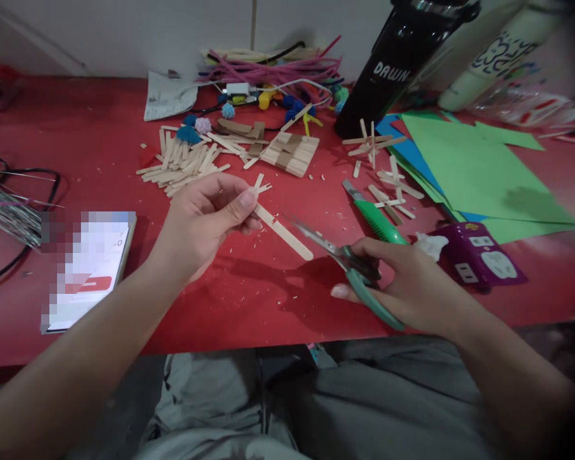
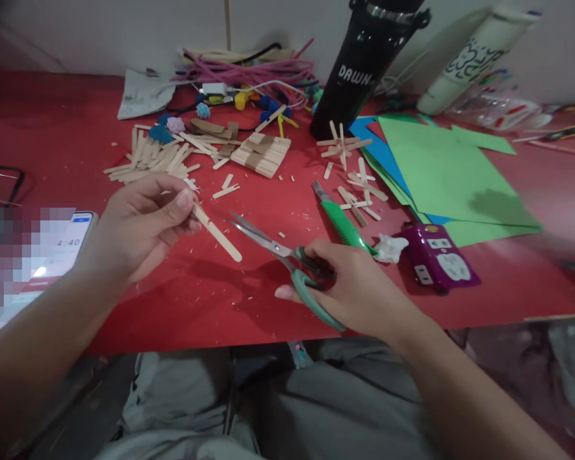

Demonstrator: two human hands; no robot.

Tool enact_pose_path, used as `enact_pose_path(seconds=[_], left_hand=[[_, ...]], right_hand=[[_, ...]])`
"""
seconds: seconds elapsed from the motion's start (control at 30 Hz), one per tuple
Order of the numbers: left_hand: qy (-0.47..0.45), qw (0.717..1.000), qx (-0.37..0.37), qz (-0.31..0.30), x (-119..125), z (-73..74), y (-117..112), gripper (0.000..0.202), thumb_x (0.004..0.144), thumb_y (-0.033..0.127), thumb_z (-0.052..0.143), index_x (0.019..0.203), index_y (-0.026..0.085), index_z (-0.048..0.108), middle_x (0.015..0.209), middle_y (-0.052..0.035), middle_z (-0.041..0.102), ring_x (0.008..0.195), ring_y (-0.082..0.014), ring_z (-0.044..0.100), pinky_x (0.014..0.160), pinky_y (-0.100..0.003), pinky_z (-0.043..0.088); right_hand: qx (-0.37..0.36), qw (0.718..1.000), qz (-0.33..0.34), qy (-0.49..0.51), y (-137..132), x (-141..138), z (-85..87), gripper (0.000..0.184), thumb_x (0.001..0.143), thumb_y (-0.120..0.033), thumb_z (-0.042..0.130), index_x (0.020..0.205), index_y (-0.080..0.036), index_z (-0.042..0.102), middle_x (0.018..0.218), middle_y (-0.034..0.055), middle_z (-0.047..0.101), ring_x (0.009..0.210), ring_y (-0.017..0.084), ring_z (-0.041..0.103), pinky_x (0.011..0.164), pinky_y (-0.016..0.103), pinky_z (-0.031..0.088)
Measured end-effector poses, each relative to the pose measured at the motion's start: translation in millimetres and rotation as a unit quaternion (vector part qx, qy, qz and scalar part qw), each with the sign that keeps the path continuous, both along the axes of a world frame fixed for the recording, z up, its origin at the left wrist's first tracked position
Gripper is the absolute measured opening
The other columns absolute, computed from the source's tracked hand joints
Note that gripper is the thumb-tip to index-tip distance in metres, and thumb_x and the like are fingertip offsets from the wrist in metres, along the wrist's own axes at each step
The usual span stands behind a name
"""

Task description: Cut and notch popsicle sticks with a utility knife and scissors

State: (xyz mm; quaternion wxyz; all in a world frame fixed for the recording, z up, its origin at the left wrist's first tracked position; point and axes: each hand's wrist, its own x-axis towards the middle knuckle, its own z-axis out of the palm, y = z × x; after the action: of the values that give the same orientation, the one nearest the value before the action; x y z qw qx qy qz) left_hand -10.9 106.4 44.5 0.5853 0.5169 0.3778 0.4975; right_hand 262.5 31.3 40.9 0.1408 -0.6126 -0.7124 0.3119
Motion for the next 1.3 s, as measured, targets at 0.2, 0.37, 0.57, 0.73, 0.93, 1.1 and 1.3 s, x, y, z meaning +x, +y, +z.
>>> enact_pose_path(seconds=[0.2,0.37,0.57,0.73,0.93,1.1,1.3], left_hand=[[-0.046,0.998,-0.012,-0.032,1,-2.8,0,0.023,0.072,0.029,0.09,0.077,0.019,0.07,0.064,0.0033,0.071,0.057,-0.008,0.067,0.056,-0.017,0.056],[-0.054,0.998,-0.014,-0.042,1,-4.2,-1,0.024,0.07,0.031,0.092,0.077,0.02,0.071,0.066,0.0039,0.071,0.057,-0.0082,0.067,0.058,-0.018,0.058],[-0.05,0.998,-0.007,-0.037,0,-3.2,0,0.024,0.071,0.031,0.091,0.077,0.02,0.071,0.065,0.0033,0.071,0.057,-0.0084,0.067,0.058,-0.019,0.059],[-0.035,0.999,0.0,-0.04,1,-3.0,-1,0.022,0.074,0.03,0.088,0.076,0.019,0.069,0.065,0.0025,0.071,0.056,-0.0086,0.066,0.057,-0.019,0.058],[-0.011,0.999,0.008,-0.035,2,-2.1,-2,0.02,0.075,0.028,0.087,0.077,0.019,0.069,0.063,0.0023,0.07,0.055,-0.0096,0.065,0.056,-0.021,0.058],[0.02,0.999,0.012,-0.028,2,-1.6,-3,0.02,0.077,0.029,0.085,0.078,0.019,0.069,0.065,0.0018,0.07,0.056,-0.0101,0.064,0.057,-0.022,0.058],[0.025,0.998,0.007,-0.049,2,-2.5,-3,0.022,0.078,0.034,0.084,0.078,0.019,0.069,0.068,0.0001,0.071,0.057,-0.011,0.064,0.058,-0.024,0.058]], right_hand=[[0.043,0.998,0.033,0.038,0,-6,1.3,0.05,0.079,-0.068,0.072,0.071,-0.022,0.052,0.065,-0.0018,0.044,0.059,0.014,0.039,0.054,0.03,0.037],[0.057,0.997,0.036,0.046,1,-5,1.3,0.049,0.079,-0.065,0.074,0.072,-0.021,0.054,0.065,-0.0026,0.044,0.06,0.013,0.039,0.055,0.029,0.038],[0.073,0.996,0.046,0.037,2,-3,1.7,0.05,0.076,-0.068,0.075,0.073,-0.022,0.057,0.064,-0.0016,0.049,0.058,0.014,0.043,0.053,0.03,0.04],[0.083,0.995,0.041,0.03,3,-3,4.4,0.054,0.074,-0.075,0.072,0.073,-0.023,0.057,0.064,-0.0001,0.052,0.057,0.015,0.045,0.053,0.032,0.042],[0.105,0.993,0.047,0.002,4,-2,6.0,0.054,0.077,-0.074,0.07,0.071,-0.023,0.054,0.064,0.0008,0.052,0.058,0.016,0.045,0.055,0.032,0.042],[0.116,0.991,0.056,-0.024,6,1,7.8,0.053,0.079,-0.073,0.068,0.069,-0.021,0.057,0.062,0.0018,0.056,0.056,0.015,0.045,0.054,0.031,0.04],[0.09,0.994,0.057,-0.007,5,5,6.3,0.053,0.077,-0.074,0.07,0.071,-0.023,0.056,0.065,0.003,0.057,0.058,0.017,0.047,0.056,0.034,0.042]])
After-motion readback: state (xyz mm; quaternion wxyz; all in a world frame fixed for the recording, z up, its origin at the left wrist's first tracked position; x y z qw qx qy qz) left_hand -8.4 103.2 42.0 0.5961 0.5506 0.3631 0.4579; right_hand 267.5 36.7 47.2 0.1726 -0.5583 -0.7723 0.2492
